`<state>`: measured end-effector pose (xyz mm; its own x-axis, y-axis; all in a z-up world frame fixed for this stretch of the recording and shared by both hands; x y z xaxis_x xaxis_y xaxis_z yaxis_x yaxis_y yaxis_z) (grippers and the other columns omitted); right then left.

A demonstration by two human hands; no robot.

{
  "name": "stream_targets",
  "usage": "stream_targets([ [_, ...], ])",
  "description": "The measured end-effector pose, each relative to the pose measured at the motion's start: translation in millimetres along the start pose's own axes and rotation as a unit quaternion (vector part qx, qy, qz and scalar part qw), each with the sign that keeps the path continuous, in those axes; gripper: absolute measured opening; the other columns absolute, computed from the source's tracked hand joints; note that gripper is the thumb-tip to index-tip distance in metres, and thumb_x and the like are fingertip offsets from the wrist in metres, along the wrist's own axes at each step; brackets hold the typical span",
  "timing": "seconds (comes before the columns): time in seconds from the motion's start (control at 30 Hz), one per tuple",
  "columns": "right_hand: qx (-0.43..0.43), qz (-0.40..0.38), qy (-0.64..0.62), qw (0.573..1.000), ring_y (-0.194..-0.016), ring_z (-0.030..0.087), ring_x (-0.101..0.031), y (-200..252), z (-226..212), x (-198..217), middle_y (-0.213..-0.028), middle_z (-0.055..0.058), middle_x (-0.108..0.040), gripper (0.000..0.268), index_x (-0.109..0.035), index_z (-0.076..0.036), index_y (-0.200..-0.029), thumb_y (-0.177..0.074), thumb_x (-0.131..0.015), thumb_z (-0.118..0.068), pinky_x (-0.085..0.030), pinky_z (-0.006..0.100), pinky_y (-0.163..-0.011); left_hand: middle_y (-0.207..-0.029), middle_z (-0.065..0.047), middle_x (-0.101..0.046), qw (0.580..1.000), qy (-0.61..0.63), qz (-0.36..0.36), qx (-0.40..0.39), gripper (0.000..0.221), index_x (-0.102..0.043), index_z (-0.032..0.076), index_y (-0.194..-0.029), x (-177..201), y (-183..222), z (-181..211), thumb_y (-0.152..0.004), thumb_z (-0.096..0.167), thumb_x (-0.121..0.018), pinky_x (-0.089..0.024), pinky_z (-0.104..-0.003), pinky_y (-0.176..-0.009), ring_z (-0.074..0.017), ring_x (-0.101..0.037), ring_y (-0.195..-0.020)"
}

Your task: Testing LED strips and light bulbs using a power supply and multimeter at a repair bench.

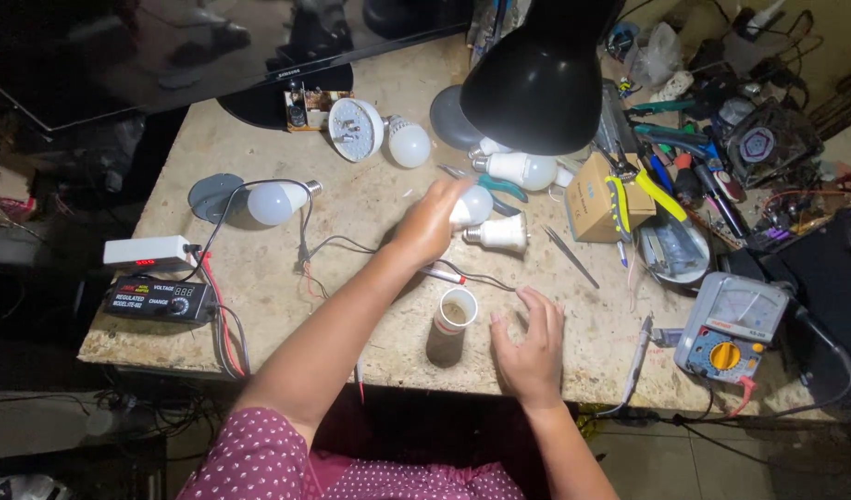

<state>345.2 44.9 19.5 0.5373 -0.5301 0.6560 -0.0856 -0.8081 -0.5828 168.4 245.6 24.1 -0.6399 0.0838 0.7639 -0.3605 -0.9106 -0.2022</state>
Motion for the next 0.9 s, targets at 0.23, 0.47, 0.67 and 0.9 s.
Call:
stream_targets([
  [0.23,-0.008,-0.054,-0.014,0.998,-0.126,0.033,-0.058,-4,-9,2,-0.131,0.014,-0.063,0.046,-0.059,-0.005,-0.129,-0.090,-0.073,-0.024,-0.029,0.061,-0.119,-0.129,-0.015,-0.058,0.997,0.045,0.062,0.001,0.075,-0.054,0.018,-0.140,31,-11,-36,-0.073,0.017,-0.089,-0.050,-0.046,-0.096,-0.0364,-0.062,-0.115],
  [0.47,-0.008,-0.069,0.004,0.998,-0.128,0.029,-0.057,-1,-6,-1,-0.133,0.012,-0.063,0.050,-0.060,-0.006,-0.131,-0.089,-0.073,-0.029,-0.024,0.064,-0.123,-0.141,-0.021,-0.048,0.978,-0.087,0.181,0.059,0.068,-0.056,0.010,-0.139,100,-43,-82,-0.077,0.019,-0.083,-0.026,-0.057,-0.118,-0.0442,-0.039,-0.135],
  [0.67,-0.006,-0.077,0.009,0.997,-0.127,0.029,-0.057,-2,-5,-2,-0.132,0.011,-0.062,0.048,-0.060,-0.009,-0.130,-0.089,-0.073,-0.031,-0.022,0.065,-0.123,-0.147,-0.023,-0.049,0.949,-0.298,0.106,0.022,0.086,-0.051,0.017,-0.147,70,-70,-52,-0.072,0.045,-0.081,0.004,-0.070,-0.119,-0.0437,-0.029,-0.146],
  [0.9,-0.005,-0.068,0.018,0.998,-0.127,0.028,-0.058,1,-5,3,-0.130,0.011,-0.063,0.047,-0.060,-0.011,-0.131,-0.089,-0.072,-0.030,-0.025,0.061,-0.122,-0.110,-0.018,-0.069,0.879,-0.464,0.074,0.078,0.044,-0.064,0.022,-0.130,31,-94,-57,-0.087,0.016,-0.061,0.007,-0.071,-0.122,-0.0417,-0.057,-0.116],
])
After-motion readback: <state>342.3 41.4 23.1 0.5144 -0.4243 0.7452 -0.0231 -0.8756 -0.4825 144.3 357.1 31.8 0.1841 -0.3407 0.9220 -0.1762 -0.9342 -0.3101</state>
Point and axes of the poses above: each hand's wrist, its own y-axis away from the middle knuckle, its own x-axis out of the back of the hand, z = x × y, the point moved 5 cm from there along -y, towards the middle knuckle
